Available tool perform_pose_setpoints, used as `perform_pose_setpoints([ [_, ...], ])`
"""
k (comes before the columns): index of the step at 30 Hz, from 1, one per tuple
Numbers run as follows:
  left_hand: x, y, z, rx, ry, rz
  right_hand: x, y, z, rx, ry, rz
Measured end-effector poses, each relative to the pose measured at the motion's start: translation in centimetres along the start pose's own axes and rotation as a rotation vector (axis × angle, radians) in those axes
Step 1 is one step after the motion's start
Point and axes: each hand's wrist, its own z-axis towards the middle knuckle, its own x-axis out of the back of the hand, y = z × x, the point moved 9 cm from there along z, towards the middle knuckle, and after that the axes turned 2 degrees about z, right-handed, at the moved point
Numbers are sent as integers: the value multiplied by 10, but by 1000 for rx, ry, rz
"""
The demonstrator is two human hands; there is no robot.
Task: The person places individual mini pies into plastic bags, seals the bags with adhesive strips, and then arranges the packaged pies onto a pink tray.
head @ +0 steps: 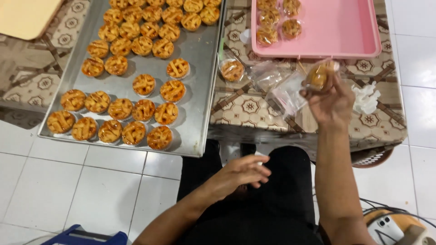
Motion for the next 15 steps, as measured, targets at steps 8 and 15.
perform_pose_setpoints([
  [8,97,-131,-74,416,596,-263,34,-30,156,181,106,-820],
  [15,166,-185,-132,501,1070,-561,82,6,224,-205,20,-1133],
])
